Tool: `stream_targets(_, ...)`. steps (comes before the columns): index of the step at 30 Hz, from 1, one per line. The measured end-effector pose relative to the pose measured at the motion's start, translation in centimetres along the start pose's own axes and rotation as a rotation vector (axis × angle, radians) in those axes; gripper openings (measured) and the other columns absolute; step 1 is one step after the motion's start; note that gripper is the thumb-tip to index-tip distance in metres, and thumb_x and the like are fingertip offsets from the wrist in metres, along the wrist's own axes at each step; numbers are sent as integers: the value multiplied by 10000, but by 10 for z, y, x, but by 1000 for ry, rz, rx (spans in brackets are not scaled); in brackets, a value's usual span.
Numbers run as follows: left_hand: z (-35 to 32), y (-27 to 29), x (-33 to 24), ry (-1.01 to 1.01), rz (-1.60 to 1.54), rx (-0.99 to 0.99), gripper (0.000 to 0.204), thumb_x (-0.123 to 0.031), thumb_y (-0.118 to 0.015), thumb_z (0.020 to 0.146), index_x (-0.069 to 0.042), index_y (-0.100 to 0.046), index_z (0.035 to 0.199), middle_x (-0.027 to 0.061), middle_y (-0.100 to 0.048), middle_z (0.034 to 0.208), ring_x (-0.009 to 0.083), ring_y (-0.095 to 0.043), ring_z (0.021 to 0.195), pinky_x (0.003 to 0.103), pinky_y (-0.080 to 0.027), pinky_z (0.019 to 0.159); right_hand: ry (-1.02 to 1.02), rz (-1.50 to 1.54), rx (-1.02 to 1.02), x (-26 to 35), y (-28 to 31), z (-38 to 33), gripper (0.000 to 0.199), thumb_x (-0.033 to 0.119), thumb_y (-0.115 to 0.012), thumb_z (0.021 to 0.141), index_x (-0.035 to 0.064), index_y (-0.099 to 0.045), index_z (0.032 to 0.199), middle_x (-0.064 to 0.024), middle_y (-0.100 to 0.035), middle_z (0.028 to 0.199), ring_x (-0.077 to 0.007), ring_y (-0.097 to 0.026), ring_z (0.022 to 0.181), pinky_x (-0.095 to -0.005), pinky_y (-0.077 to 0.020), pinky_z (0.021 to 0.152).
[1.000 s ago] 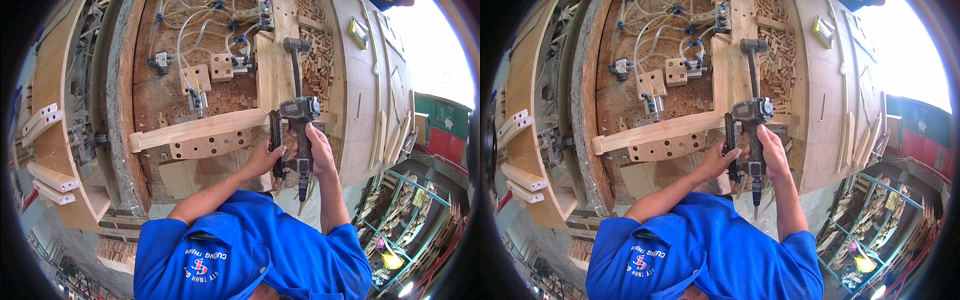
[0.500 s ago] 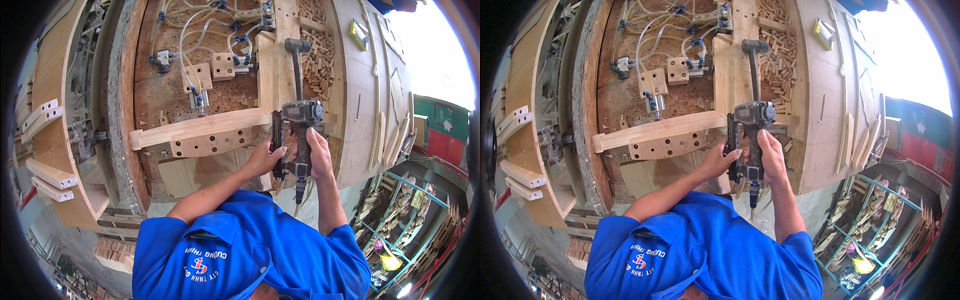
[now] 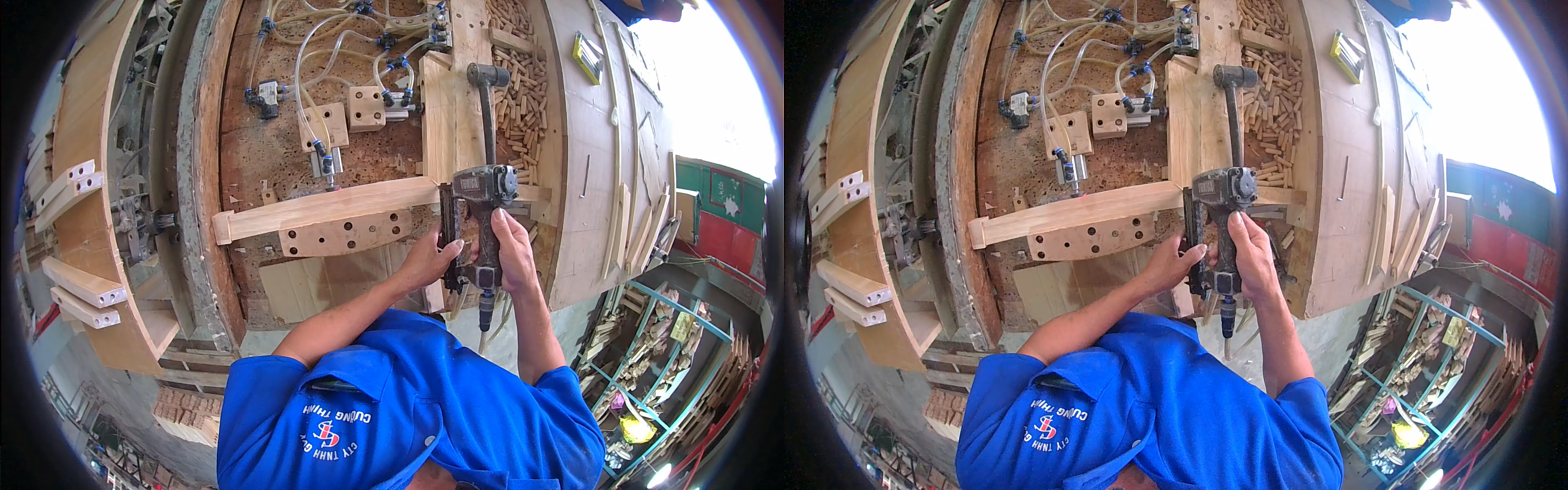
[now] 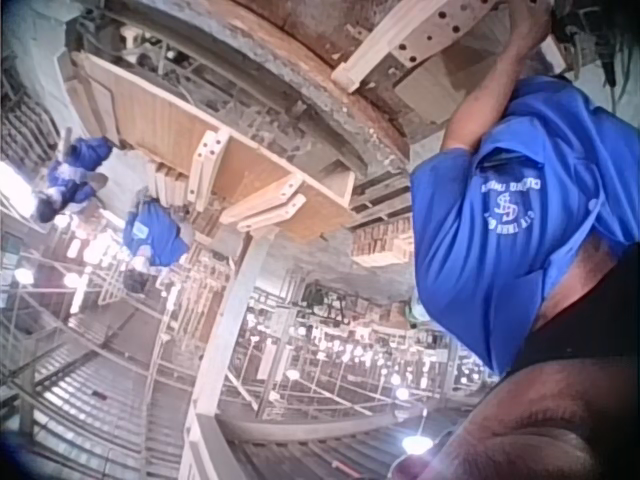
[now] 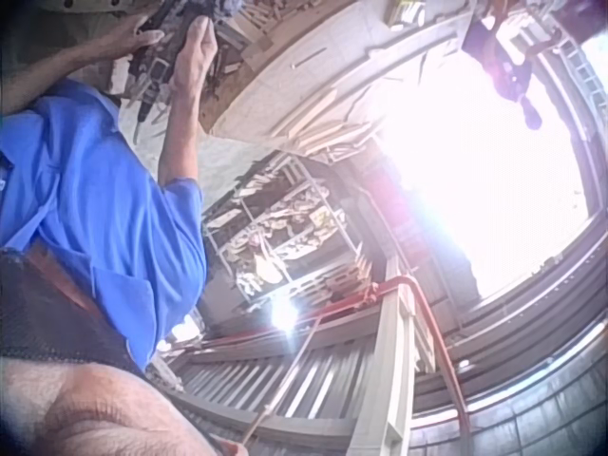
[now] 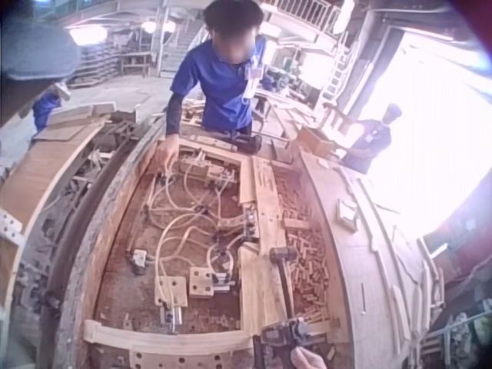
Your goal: The person assembles wooden furniture components by inserting dowels into pre-drilled holes, aligning pieces, and securing them with a pneumatic nail gun. The person repeatedly handles wooden parts and uses a hammer and nail gun to fasten joints.
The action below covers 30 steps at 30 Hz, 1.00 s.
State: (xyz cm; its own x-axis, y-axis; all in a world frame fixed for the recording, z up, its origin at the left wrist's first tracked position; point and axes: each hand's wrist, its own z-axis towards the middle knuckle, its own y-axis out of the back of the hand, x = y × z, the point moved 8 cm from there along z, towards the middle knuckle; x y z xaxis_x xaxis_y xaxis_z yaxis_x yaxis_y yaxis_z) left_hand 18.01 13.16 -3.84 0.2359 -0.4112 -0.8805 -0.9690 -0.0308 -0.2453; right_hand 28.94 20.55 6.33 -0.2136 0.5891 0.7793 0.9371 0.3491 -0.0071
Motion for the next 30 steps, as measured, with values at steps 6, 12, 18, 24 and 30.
stream_targets(6, -4, -5, -10, 95, 41, 76, 628, -432, -700, 1015, 35, -597, 1421, 225, -762, 1146, 306, -745, 1056, 429, -569, 972, 55, -15, -23, 4, 8, -10, 388, 381, -508, 1178, 29, -656, 1247, -35, -696, 805, -101, -643, 648, -271, -549, 605)
stream_targets(12, -8, -6, -45, -122, 124, 115, 600, -465, -700, 1049, 10, -629, 1408, 180, -782, 1136, 281, -756, 1047, 413, -588, 933, 174, -79, -257, 47, 73, -60, 297, 328, -537, 1169, 62, -640, 1086, -64, -684, 757, -142, -668, 630, -289, -551, 587)
stream_targets(18, -38, 175, -177, -752, 741, -707, 334, -168, -737, 1020, -42, -682, 1325, 157, -750, 1149, 300, -754, 1046, 431, -610, 894, 527, -685, -756, 65, 222, -109, 404, 352, -620, 1138, -35, -685, 1235, -72, -639, 1028, -121, -624, 642, -294, -511, 550)
stream_targets(24, 5, 323, -179, -334, 1335, -789, 334, -280, -576, 1082, 15, -698, 1179, 227, -720, 1164, 439, -681, 1111, 554, -551, 944, 475, -1472, -1001, 49, 310, -76, 438, 255, -636, 1091, -45, -631, 1410, -217, -608, 1285, -416, -670, 1137, -472, -599, 906)
stream_targets(30, 23, 314, -175, -200, 1407, -654, 316, -243, -538, 1084, 5, -731, 1053, 227, -723, 1123, 421, -682, 1097, 536, -541, 968, 391, -1441, -1121, 14, 330, -73, 517, 250, -695, 1036, -5, -600, 1475, -196, -597, 1401, -411, -636, 1255, -496, -548, 1045)
